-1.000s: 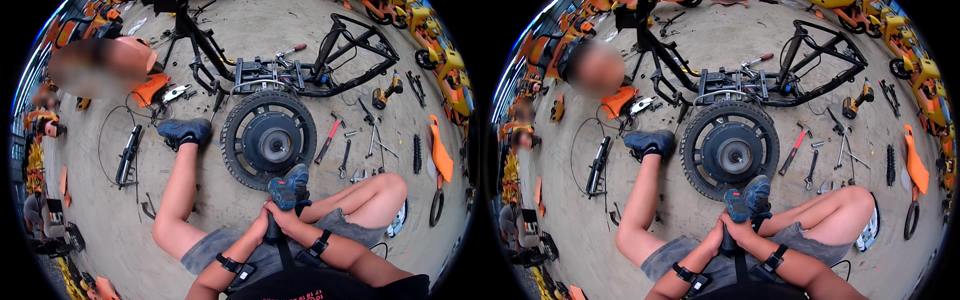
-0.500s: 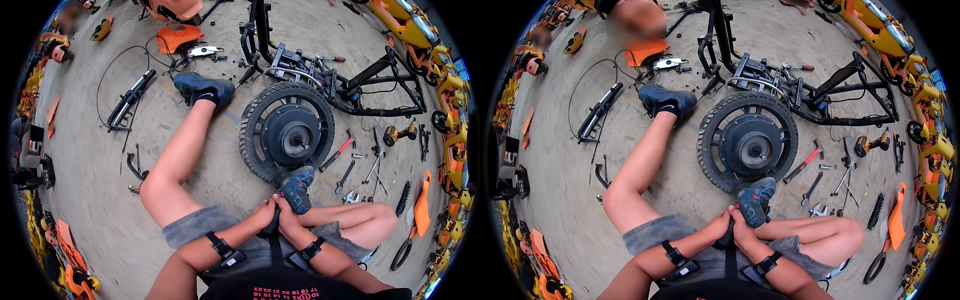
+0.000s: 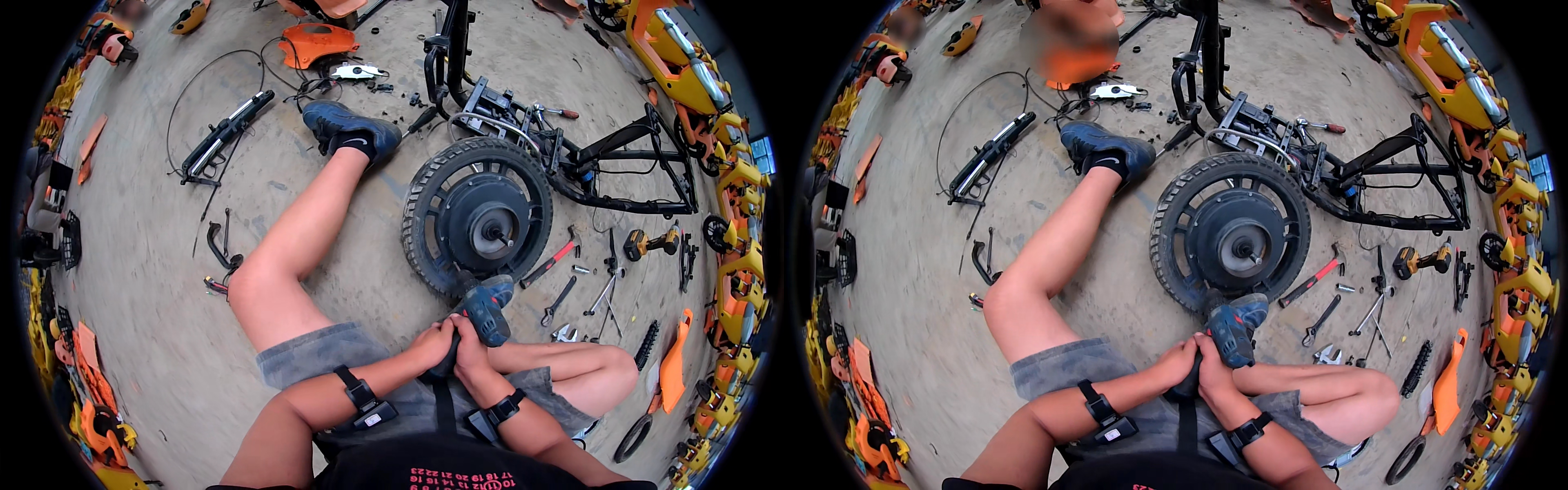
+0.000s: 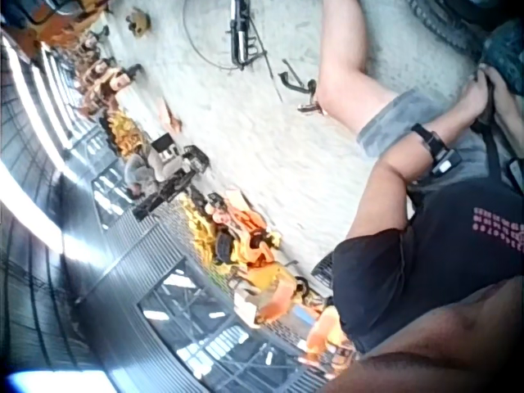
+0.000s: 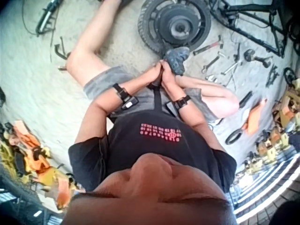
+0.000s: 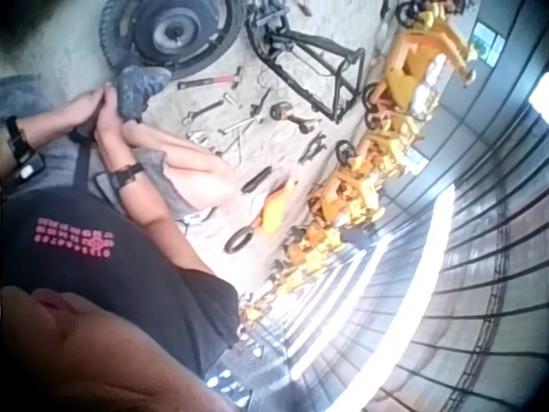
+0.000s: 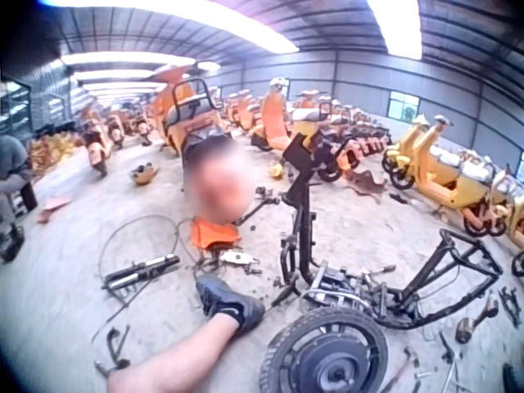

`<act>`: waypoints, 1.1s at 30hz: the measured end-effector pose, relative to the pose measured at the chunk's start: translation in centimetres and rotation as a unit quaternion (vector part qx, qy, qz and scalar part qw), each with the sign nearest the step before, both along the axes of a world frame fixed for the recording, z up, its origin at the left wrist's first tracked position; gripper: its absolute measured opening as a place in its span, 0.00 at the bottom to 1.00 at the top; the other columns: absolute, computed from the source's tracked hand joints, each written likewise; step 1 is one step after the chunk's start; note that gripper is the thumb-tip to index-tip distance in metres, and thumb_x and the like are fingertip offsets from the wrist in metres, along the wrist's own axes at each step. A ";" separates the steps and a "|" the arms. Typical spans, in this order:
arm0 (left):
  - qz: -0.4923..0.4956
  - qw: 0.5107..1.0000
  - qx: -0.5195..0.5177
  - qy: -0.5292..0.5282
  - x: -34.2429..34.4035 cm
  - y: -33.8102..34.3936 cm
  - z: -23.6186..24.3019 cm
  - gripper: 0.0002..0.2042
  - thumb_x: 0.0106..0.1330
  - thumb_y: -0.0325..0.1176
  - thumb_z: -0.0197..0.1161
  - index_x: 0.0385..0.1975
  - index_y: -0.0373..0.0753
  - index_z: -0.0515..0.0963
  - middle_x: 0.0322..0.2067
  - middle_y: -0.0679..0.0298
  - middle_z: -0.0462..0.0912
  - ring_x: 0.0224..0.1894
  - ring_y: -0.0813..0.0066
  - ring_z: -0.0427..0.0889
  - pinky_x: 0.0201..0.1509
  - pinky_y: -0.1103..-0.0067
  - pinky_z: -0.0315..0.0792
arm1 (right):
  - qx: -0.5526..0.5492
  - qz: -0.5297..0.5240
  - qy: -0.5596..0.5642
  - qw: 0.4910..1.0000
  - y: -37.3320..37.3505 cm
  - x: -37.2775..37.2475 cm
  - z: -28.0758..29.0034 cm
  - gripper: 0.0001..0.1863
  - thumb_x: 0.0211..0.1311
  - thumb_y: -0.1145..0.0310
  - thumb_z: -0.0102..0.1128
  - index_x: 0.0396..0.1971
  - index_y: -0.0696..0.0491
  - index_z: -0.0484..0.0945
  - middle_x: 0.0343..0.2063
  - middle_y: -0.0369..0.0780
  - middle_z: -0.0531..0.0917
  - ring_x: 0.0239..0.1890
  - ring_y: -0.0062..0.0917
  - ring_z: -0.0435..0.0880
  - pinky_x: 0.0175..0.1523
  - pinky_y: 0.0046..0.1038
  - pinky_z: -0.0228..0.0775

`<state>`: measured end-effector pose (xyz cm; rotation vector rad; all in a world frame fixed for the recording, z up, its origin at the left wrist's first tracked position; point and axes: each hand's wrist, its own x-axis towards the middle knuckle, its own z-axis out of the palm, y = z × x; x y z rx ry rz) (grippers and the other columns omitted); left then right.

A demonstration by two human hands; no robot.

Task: The person unscrews bolts from a hub motor wheel using a power drill, removes the bolts by hand, and then pulls a metal cable through the wheel assembly.

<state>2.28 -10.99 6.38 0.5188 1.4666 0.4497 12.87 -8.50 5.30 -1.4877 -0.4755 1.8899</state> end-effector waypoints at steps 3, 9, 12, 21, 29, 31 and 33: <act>0.037 0.999 0.027 0.017 0.0 0.1 0.5 0.33 0.72 0.51 0.33 0.45 0.23 0.76 0.44 0.36 0.80 0.52 0.45 0.78 0.57 0.65 0.68 | -0.009 -0.004 0.003 1.000 0.2 -0.3 0.9 0.04 0.60 0.68 0.60 0.30 0.50 0.76 0.30 0.33 0.78 0.36 0.20 0.77 0.44 0.24 0.68; -0.010 1.000 0.020 0.011 -0.5 0.2 0.8 0.36 0.72 0.57 0.30 0.53 0.26 0.73 0.52 0.36 0.75 0.59 0.44 0.72 0.63 0.65 0.65 | 0.003 0.002 0.023 1.000 0.5 -0.8 2.3 0.04 0.61 0.67 0.59 0.30 0.51 0.77 0.30 0.34 0.79 0.34 0.21 0.78 0.43 0.24 0.71; -0.045 0.998 0.016 0.029 -0.4 0.2 0.3 0.37 0.71 0.57 0.28 0.53 0.26 0.73 0.53 0.35 0.74 0.60 0.44 0.71 0.64 0.65 0.64 | 0.006 0.012 0.005 1.000 0.3 -1.1 2.8 0.04 0.60 0.67 0.59 0.30 0.51 0.76 0.29 0.34 0.79 0.34 0.21 0.78 0.43 0.24 0.71; -0.041 0.998 0.021 0.033 -1.0 1.0 3.1 0.37 0.71 0.57 0.27 0.54 0.26 0.72 0.52 0.35 0.74 0.61 0.43 0.70 0.65 0.64 0.62 | 0.016 0.010 -0.007 1.000 0.5 -0.5 1.2 0.08 0.63 0.64 0.55 0.31 0.54 0.76 0.29 0.40 0.81 0.35 0.30 0.82 0.45 0.30 0.74; -0.029 0.998 0.012 0.055 -0.9 1.0 3.2 0.37 0.71 0.58 0.28 0.52 0.26 0.73 0.52 0.35 0.74 0.60 0.42 0.71 0.63 0.63 0.64 | -0.011 0.009 0.011 1.000 0.8 -1.1 3.3 0.05 0.60 0.68 0.60 0.31 0.52 0.75 0.29 0.36 0.78 0.33 0.24 0.80 0.43 0.27 0.73; -0.027 0.998 0.012 0.050 -0.6 0.8 2.1 0.37 0.71 0.58 0.28 0.52 0.26 0.73 0.52 0.35 0.75 0.59 0.42 0.72 0.63 0.63 0.64 | -0.030 0.008 0.041 0.999 1.0 -1.5 4.1 0.05 0.60 0.68 0.60 0.31 0.52 0.75 0.29 0.36 0.78 0.33 0.25 0.80 0.43 0.28 0.73; -0.029 0.999 0.010 0.042 -0.3 0.6 1.3 0.37 0.71 0.58 0.28 0.52 0.26 0.73 0.52 0.35 0.75 0.59 0.42 0.72 0.63 0.63 0.64 | -0.016 0.001 0.040 0.999 0.9 -1.1 3.4 0.06 0.60 0.68 0.61 0.31 0.52 0.75 0.30 0.36 0.78 0.34 0.25 0.81 0.44 0.28 0.73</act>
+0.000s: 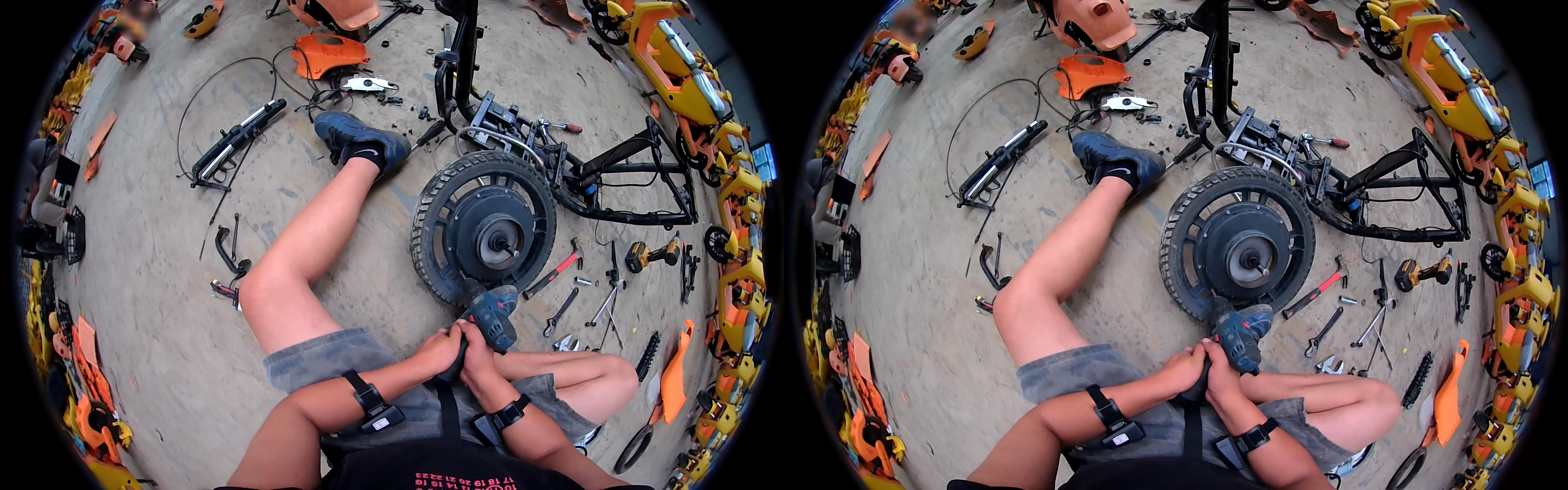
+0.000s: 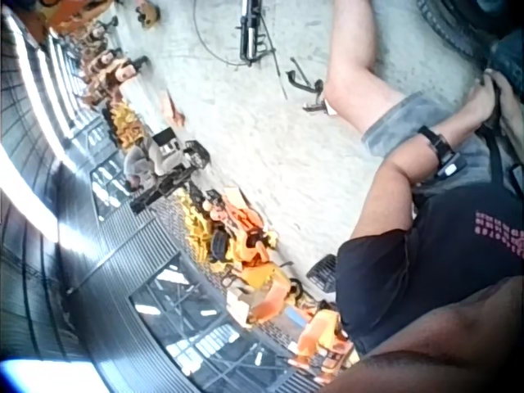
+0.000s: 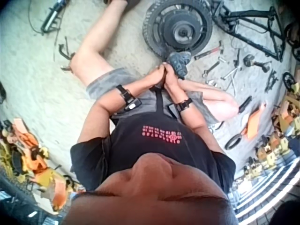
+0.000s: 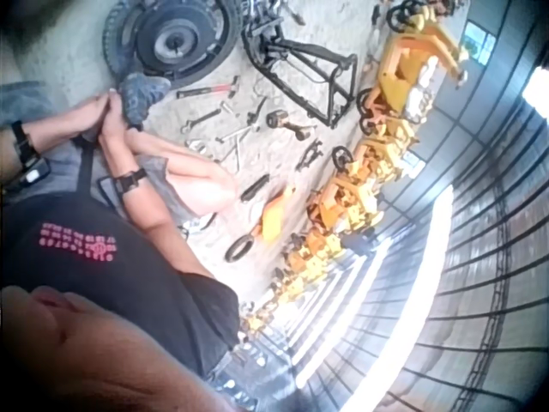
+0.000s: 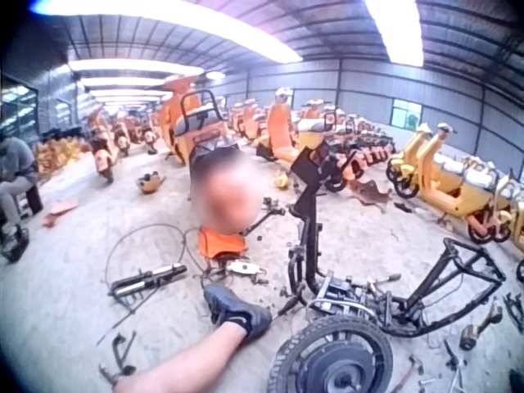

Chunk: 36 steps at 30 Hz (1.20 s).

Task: The person unscrews bolts from a hub motor wheel using a power drill, removes the bolts by hand, and then pulls a metal cable through the wheel assembly.

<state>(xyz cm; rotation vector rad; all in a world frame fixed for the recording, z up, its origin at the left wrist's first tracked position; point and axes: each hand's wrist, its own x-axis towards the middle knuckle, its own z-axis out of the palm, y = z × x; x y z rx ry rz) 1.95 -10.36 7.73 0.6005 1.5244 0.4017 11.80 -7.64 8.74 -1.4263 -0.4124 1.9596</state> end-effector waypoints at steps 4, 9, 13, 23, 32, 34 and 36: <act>0.019 1.000 0.000 -0.019 0.2 0.0 -0.6 0.37 0.72 0.58 0.29 0.53 0.26 0.73 0.52 0.37 0.75 0.59 0.44 0.72 0.63 0.64 0.65 | 0.053 0.007 -0.069 0.996 -0.1 0.3 -1.8 0.08 0.62 0.65 0.57 0.32 0.54 0.75 0.30 0.41 0.81 0.35 0.31 0.83 0.45 0.31 0.75; 0.066 0.994 -0.014 -0.088 0.7 -0.3 -2.9 0.37 0.72 0.58 0.31 0.54 0.27 0.73 0.52 0.40 0.76 0.59 0.47 0.73 0.62 0.66 0.66 | 0.009 0.022 -0.031 0.999 0.2 -0.1 -0.1 0.06 0.61 0.69 0.61 0.35 0.53 0.74 0.31 0.36 0.79 0.34 0.27 0.82 0.44 0.29 0.74; 0.083 0.988 -0.018 -0.131 0.7 -0.1 -2.6 0.33 0.74 0.54 0.30 0.55 0.29 0.72 0.51 0.46 0.79 0.56 0.56 0.77 0.59 0.70 0.69 | 0.026 0.034 -0.032 0.999 0.3 -0.1 1.0 0.06 0.61 0.68 0.61 0.34 0.53 0.75 0.30 0.38 0.81 0.33 0.26 0.82 0.43 0.29 0.74; 0.155 0.964 0.028 -0.216 1.2 -0.3 -1.4 0.30 0.77 0.52 0.26 0.62 0.37 0.67 0.56 0.56 0.75 0.58 0.68 0.74 0.62 0.74 0.67 | 0.146 0.066 -0.126 0.979 0.2 -0.1 0.1 0.08 0.58 0.67 0.63 0.33 0.54 0.78 0.30 0.35 0.80 0.34 0.22 0.78 0.43 0.27 0.70; 0.104 0.975 0.018 -0.196 0.1 -0.8 -2.5 0.32 0.76 0.56 0.26 0.63 0.37 0.64 0.57 0.55 0.74 0.59 0.67 0.73 0.63 0.74 0.67 | 0.149 0.024 -0.117 0.982 0.0 -0.6 -0.1 0.08 0.56 0.68 0.62 0.34 0.55 0.76 0.31 0.35 0.79 0.36 0.21 0.76 0.43 0.26 0.68; 0.133 0.971 -0.011 -0.199 0.5 -0.1 -0.5 0.33 0.76 0.57 0.26 0.64 0.37 0.64 0.57 0.55 0.73 0.59 0.67 0.73 0.63 0.73 0.67 | 0.140 0.014 -0.116 0.983 0.0 -0.4 0.5 0.09 0.56 0.67 0.62 0.34 0.55 0.77 0.32 0.35 0.79 0.36 0.21 0.76 0.44 0.26 0.68; 0.124 0.971 -0.015 -0.202 0.3 0.0 -0.3 0.33 0.75 0.58 0.26 0.64 0.38 0.63 0.57 0.56 0.73 0.59 0.66 0.73 0.62 0.73 0.67 | 0.133 0.013 -0.112 0.985 0.0 -0.3 0.6 0.09 0.57 0.67 0.62 0.34 0.55 0.77 0.32 0.35 0.79 0.36 0.21 0.76 0.44 0.26 0.69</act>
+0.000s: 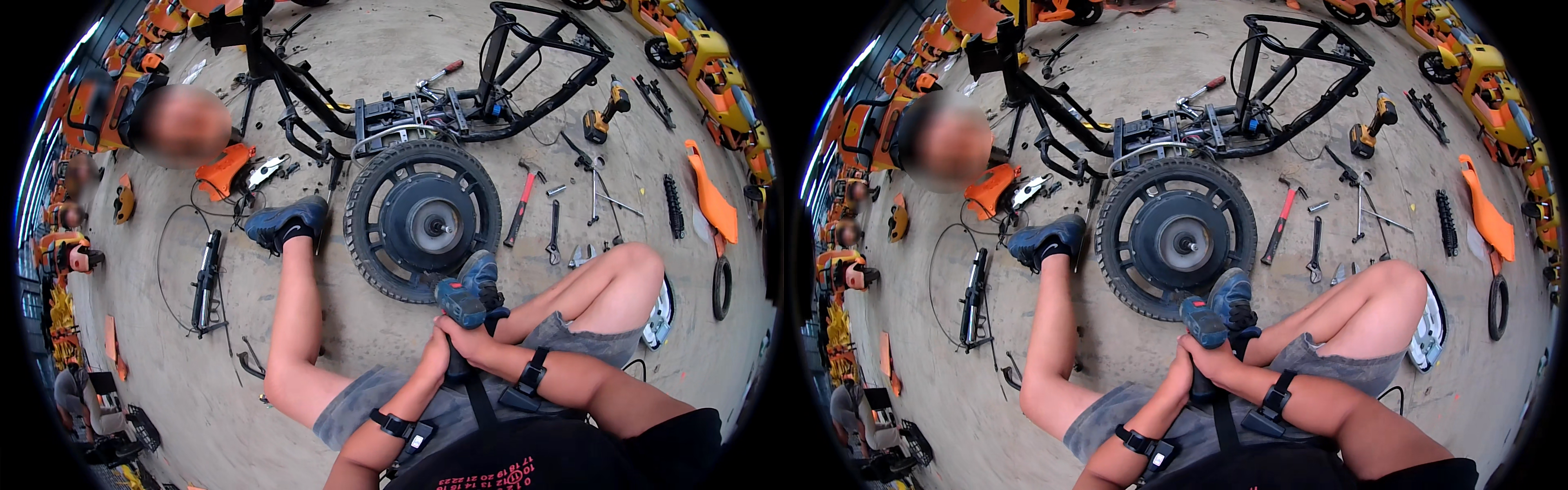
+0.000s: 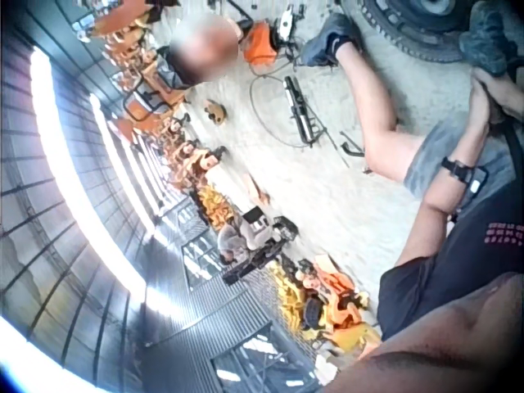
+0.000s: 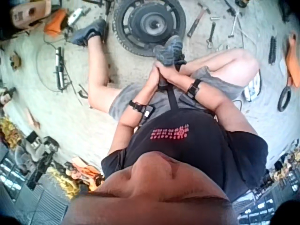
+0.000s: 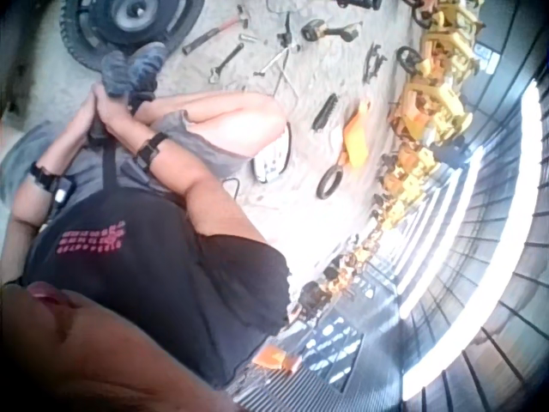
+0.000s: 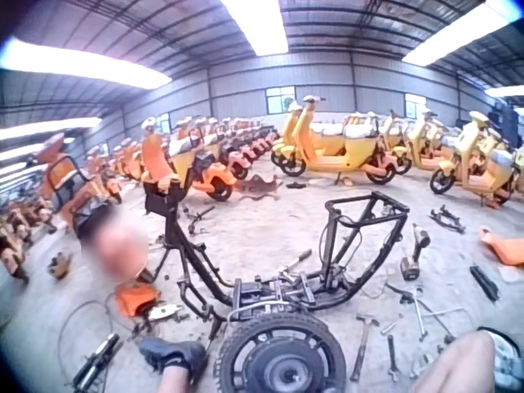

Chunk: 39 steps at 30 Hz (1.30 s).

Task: The person unscrews bolts from a hub motor wheel using a power drill, removes the bolts by hand, and then pulls a metal cable through the wheel assembly.

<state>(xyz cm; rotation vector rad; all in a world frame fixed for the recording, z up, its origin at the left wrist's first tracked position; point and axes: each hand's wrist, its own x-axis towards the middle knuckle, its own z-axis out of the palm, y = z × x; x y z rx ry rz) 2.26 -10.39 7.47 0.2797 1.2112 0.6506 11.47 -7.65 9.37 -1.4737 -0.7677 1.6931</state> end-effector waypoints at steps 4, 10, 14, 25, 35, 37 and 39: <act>0.006 1.000 0.012 -0.002 0.1 0.0 -0.2 0.34 0.75 0.60 0.26 0.64 0.39 0.63 0.57 0.56 0.74 0.60 0.66 0.73 0.63 0.73 0.67 | 0.009 0.003 -0.003 1.000 -0.1 0.2 -0.5 0.11 0.57 0.65 0.63 0.36 0.55 0.77 0.33 0.35 0.80 0.37 0.20 0.77 0.45 0.26 0.69; -0.060 0.994 0.059 0.075 -0.6 -0.4 -2.0 0.33 0.76 0.56 0.26 0.62 0.35 0.66 0.56 0.51 0.75 0.61 0.59 0.73 0.64 0.71 0.65 | 0.016 0.031 -0.046 0.998 -0.2 0.1 -0.6 0.12 0.58 0.63 0.64 0.37 0.55 0.79 0.34 0.35 0.82 0.38 0.21 0.79 0.46 0.27 0.70; -0.153 0.963 0.115 0.187 -1.7 1.1 -0.5 0.34 0.75 0.54 0.26 0.58 0.30 0.70 0.54 0.46 0.77 0.60 0.53 0.74 0.64 0.70 0.64 | 0.001 0.010 -0.017 1.000 -0.1 0.1 0.5 0.11 0.59 0.65 0.63 0.37 0.55 0.78 0.33 0.35 0.81 0.36 0.20 0.79 0.45 0.26 0.70; 0.177 0.979 0.051 0.092 -8.8 5.7 2.1 0.17 0.72 0.41 0.53 0.32 0.32 0.78 0.24 0.64 0.73 0.26 0.75 0.70 0.29 0.77 0.65 | -0.109 -0.054 0.051 0.991 0.6 -0.1 2.4 0.05 0.57 0.71 0.61 0.30 0.54 0.75 0.26 0.35 0.79 0.28 0.23 0.81 0.35 0.26 0.74; 0.340 0.918 -0.013 -0.204 -8.5 7.2 -0.5 0.10 0.70 0.30 0.50 0.44 0.32 0.74 0.31 0.61 0.76 0.34 0.67 0.75 0.38 0.74 0.70 | -0.108 -0.047 0.036 0.992 -0.8 -0.2 1.1 0.04 0.57 0.71 0.61 0.29 0.54 0.76 0.25 0.35 0.80 0.27 0.21 0.81 0.32 0.25 0.73; 0.349 0.911 -0.014 -0.220 -8.4 7.3 -0.3 0.10 0.69 0.28 0.51 0.45 0.33 0.74 0.33 0.59 0.77 0.36 0.66 0.76 0.40 0.74 0.71 | -0.087 -0.053 0.033 0.994 -0.9 -0.4 1.0 0.05 0.58 0.70 0.61 0.29 0.54 0.77 0.26 0.36 0.80 0.28 0.21 0.81 0.33 0.25 0.73; 0.339 0.918 0.008 -0.207 -8.4 7.0 -0.3 0.11 0.64 0.23 0.52 0.45 0.33 0.74 0.34 0.59 0.77 0.37 0.65 0.76 0.41 0.74 0.71 | -0.092 -0.048 0.032 0.994 -0.9 -0.4 1.1 0.05 0.58 0.69 0.62 0.29 0.54 0.77 0.26 0.36 0.80 0.28 0.21 0.81 0.33 0.25 0.73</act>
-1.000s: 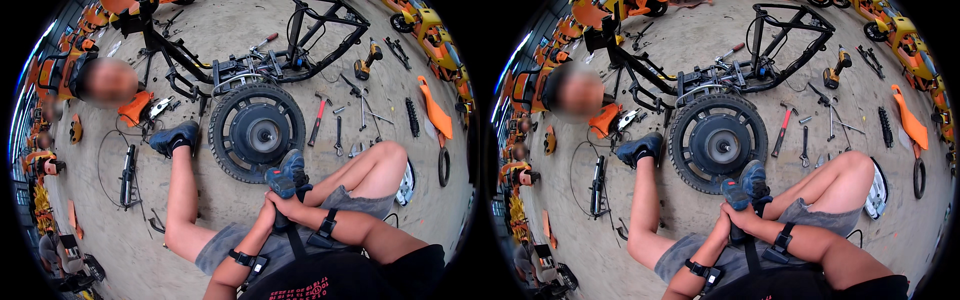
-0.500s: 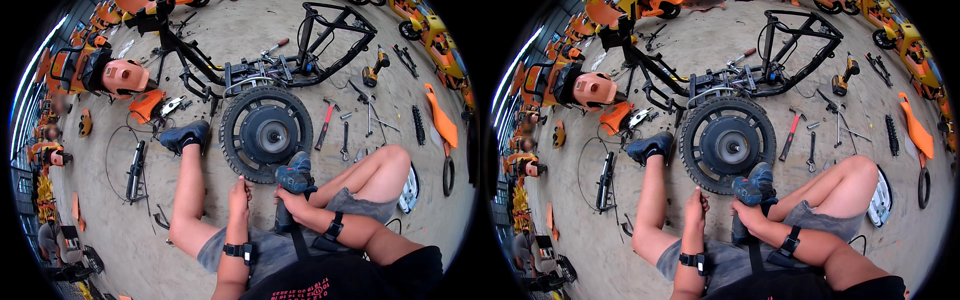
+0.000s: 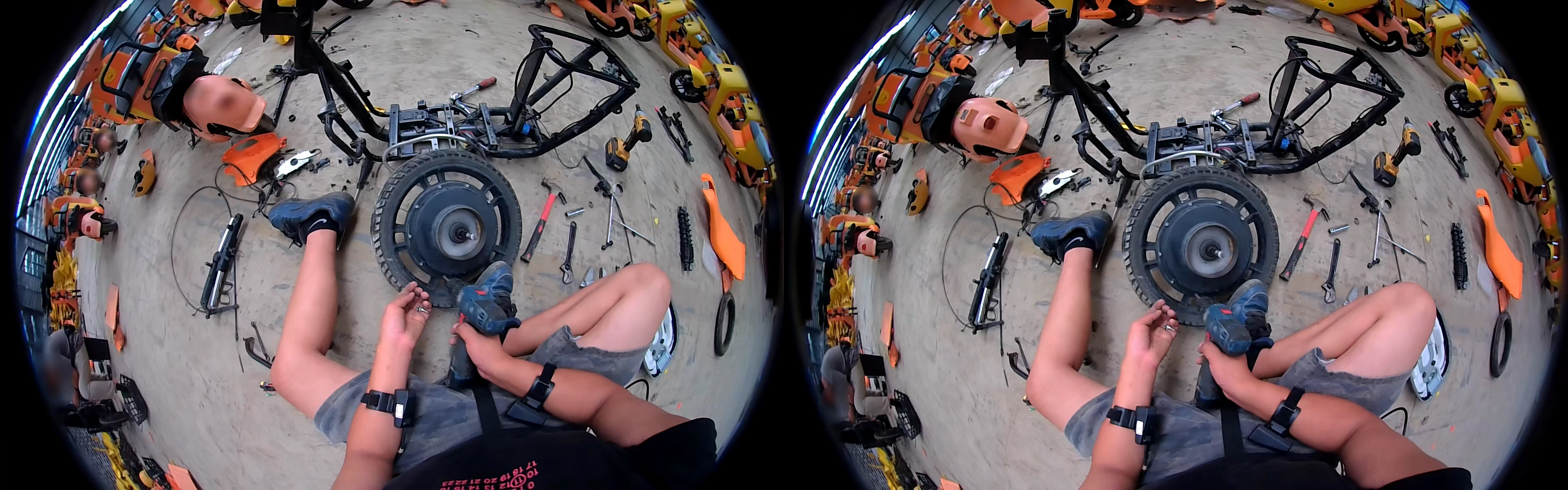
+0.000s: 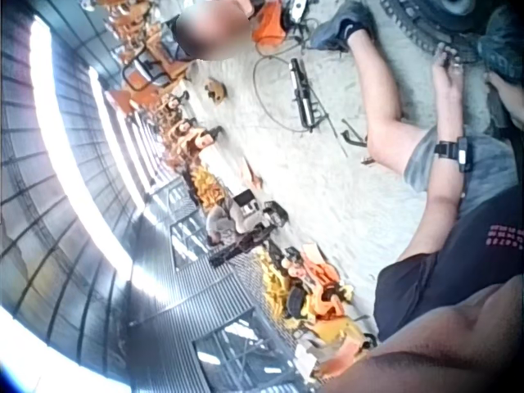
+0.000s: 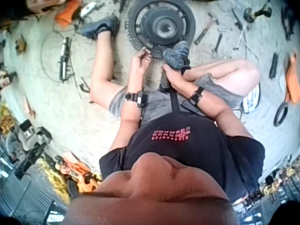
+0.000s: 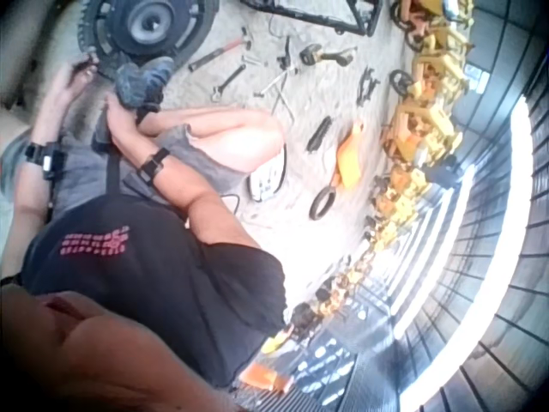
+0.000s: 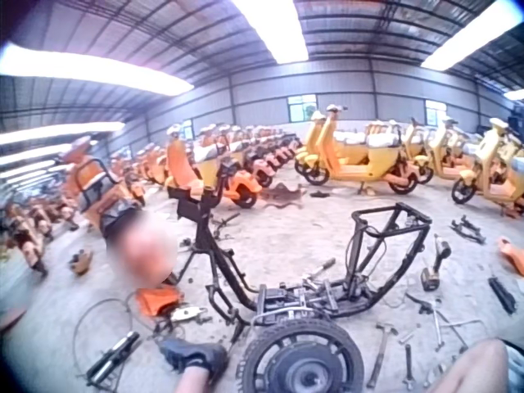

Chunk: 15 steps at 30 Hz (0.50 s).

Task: The person unscrews bolts from a hub motor wheel using a power drill, removes the bolts by hand, and then pulls a metal cable through the wheel assembly.

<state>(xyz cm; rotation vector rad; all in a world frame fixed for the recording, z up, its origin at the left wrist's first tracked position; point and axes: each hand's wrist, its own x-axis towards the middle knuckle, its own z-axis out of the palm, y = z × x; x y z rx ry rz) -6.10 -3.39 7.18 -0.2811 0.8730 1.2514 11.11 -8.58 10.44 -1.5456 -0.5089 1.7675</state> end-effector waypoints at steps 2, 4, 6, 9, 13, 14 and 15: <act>-0.005 1.000 0.012 -0.022 -0.4 -0.2 -0.8 0.12 0.61 0.21 0.52 0.45 0.33 0.73 0.35 0.59 0.77 0.38 0.65 0.76 0.41 0.74 0.71 | -0.006 0.004 -0.001 1.000 -0.1 0.0 0.0 0.05 0.58 0.69 0.62 0.30 0.54 0.77 0.26 0.36 0.80 0.29 0.20 0.81 0.33 0.25 0.73; -0.009 0.999 0.027 -0.043 -0.7 -0.3 -1.0 0.14 0.58 0.18 0.52 0.45 0.33 0.73 0.35 0.59 0.77 0.39 0.65 0.76 0.42 0.74 0.71 | -0.002 0.015 -0.002 1.000 0.2 -0.1 0.0 0.05 0.57 0.69 0.61 0.30 0.55 0.77 0.26 0.36 0.80 0.29 0.22 0.81 0.34 0.26 0.74; -0.007 0.998 0.030 -0.057 -0.7 -0.4 -1.0 0.16 0.55 0.15 0.50 0.45 0.34 0.73 0.36 0.58 0.76 0.40 0.64 0.76 0.43 0.75 0.71 | -0.011 0.022 -0.004 1.000 0.8 0.2 0.5 0.05 0.57 0.69 0.60 0.30 0.55 0.77 0.26 0.37 0.80 0.28 0.23 0.81 0.33 0.27 0.74; -0.004 0.998 0.037 -0.046 -0.5 -0.6 -0.7 0.18 0.54 0.13 0.49 0.44 0.34 0.72 0.37 0.58 0.76 0.40 0.64 0.76 0.45 0.75 0.71 | -0.027 0.026 -0.008 0.999 2.6 0.4 1.9 0.05 0.57 0.70 0.59 0.29 0.56 0.77 0.25 0.38 0.80 0.27 0.24 0.81 0.32 0.28 0.74; 0.007 0.999 0.022 -0.022 -0.5 -0.6 -1.5 0.19 0.52 0.10 0.48 0.44 0.34 0.72 0.38 0.57 0.76 0.41 0.64 0.76 0.47 0.74 0.72 | -0.047 0.006 -0.014 0.999 1.9 0.0 2.1 0.06 0.58 0.69 0.59 0.29 0.56 0.77 0.24 0.39 0.80 0.24 0.25 0.80 0.30 0.28 0.74; 0.009 0.999 0.022 -0.027 -0.5 -0.7 -1.6 0.20 0.53 0.10 0.47 0.45 0.34 0.72 0.38 0.56 0.76 0.42 0.63 0.76 0.47 0.74 0.72 | -0.015 0.008 -0.009 1.000 1.0 0.0 1.0 0.06 0.58 0.69 0.58 0.29 0.56 0.77 0.24 0.39 0.81 0.23 0.25 0.79 0.29 0.28 0.74; 0.014 0.999 0.023 -0.030 -0.8 -0.7 -1.7 0.20 0.54 0.09 0.46 0.45 0.34 0.72 0.39 0.56 0.76 0.44 0.63 0.76 0.48 0.73 0.72 | -0.028 0.014 -0.014 0.999 0.1 -0.3 1.3 0.06 0.59 0.68 0.57 0.30 0.55 0.77 0.25 0.39 0.80 0.25 0.24 0.79 0.31 0.28 0.74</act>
